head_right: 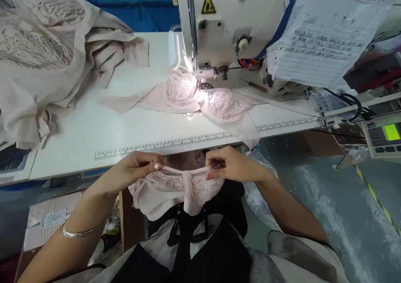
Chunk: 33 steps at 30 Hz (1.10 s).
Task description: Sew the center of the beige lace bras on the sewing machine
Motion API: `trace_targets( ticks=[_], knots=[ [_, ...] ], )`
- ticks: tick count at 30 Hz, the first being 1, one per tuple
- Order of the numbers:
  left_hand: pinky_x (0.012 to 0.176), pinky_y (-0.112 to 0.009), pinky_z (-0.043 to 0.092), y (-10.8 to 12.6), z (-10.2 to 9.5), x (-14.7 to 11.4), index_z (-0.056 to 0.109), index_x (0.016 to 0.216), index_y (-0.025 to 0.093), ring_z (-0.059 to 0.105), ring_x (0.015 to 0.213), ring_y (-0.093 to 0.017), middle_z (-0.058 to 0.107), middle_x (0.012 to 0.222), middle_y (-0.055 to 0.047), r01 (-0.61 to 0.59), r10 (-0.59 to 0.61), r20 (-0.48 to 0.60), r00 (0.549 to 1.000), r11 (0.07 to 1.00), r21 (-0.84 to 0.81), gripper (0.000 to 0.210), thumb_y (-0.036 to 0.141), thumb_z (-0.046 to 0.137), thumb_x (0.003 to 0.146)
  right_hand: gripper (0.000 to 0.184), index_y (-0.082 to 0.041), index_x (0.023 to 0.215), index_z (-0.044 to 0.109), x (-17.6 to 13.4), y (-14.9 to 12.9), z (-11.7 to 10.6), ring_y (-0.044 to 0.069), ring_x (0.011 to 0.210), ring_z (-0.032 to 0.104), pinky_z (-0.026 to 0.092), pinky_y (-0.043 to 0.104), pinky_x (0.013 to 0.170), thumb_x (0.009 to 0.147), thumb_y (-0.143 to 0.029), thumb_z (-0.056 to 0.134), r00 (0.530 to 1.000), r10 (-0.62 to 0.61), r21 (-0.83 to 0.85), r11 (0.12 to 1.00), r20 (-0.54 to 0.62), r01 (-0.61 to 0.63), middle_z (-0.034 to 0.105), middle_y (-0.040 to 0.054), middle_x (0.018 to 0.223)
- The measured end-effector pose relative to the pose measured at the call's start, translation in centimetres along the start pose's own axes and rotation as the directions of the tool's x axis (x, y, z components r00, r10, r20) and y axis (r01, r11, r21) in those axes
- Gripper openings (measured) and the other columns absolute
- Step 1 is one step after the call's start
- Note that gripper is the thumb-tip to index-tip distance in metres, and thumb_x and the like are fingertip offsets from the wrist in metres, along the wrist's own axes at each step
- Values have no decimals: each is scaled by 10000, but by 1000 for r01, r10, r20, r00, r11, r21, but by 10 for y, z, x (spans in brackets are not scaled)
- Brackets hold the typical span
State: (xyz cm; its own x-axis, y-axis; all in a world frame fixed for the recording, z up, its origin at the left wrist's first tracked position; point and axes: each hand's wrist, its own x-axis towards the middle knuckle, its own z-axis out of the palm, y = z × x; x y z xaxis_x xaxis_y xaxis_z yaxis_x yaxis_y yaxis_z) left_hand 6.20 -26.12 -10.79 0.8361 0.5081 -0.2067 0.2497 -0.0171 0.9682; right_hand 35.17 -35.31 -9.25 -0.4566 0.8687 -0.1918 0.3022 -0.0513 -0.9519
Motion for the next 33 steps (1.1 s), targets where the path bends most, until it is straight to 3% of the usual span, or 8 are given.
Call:
trace_targets(
  ticks=[4,6,9,12,16,23,29,33],
  knots=[
    [558,-220,411,-22,23,2,666,657,126,522,594,-114,590,662,-26,72,-157,-136,978,870,-488,488,584,781,778,525,-172,640,525,6,22,6,107,614,441,307,249,563,866,-614,696,998,7,318,948,-58,12,533,-8,677],
    [483,-195,369,-26,35,4,562,578,140,443,485,-78,503,550,18,61,-223,-159,962,739,-671,529,564,858,691,549,-180,590,470,9,29,14,97,569,411,266,249,529,853,-588,728,995,26,468,883,-101,25,505,-19,620],
    [396,-164,256,-29,47,7,367,533,183,268,399,-30,328,471,84,10,-195,-133,972,599,-800,628,504,890,670,655,-208,515,340,15,39,26,69,463,276,180,252,479,779,-608,786,994,-21,641,762,-110,87,336,-76,485],
    [362,-167,184,-32,51,10,285,548,211,172,381,-23,231,457,105,4,-117,-73,990,556,-831,669,525,853,712,717,-224,477,292,20,47,34,66,418,222,177,258,461,709,-661,811,993,-64,689,716,-97,113,257,-93,436],
    [367,-181,172,-37,49,10,263,526,210,184,370,-24,240,444,96,6,-72,-42,997,563,-826,693,534,842,724,715,-226,468,285,22,54,36,70,400,219,205,267,454,735,-633,808,987,-133,697,699,-94,160,259,-91,416],
    [383,-201,136,-41,47,7,250,519,202,191,361,-24,249,440,89,12,-29,-6,1000,589,-808,691,504,820,768,640,-212,459,386,23,58,32,74,395,261,248,277,457,757,-581,815,973,-217,658,721,-80,215,356,-74,421],
    [379,-208,126,-42,46,6,226,533,207,179,368,-27,233,451,93,3,-28,-17,999,602,-798,702,512,805,786,631,-196,479,386,22,60,26,61,401,273,241,263,461,821,-558,773,948,-309,610,739,-69,286,331,-79,433],
    [367,-208,128,-38,48,9,236,522,205,164,359,-26,223,435,96,-1,-22,-18,1000,613,-790,702,517,806,786,548,-161,622,577,18,54,12,62,456,367,252,235,475,812,-654,722,967,-252,421,883,46,210,468,-56,513]
  ],
)
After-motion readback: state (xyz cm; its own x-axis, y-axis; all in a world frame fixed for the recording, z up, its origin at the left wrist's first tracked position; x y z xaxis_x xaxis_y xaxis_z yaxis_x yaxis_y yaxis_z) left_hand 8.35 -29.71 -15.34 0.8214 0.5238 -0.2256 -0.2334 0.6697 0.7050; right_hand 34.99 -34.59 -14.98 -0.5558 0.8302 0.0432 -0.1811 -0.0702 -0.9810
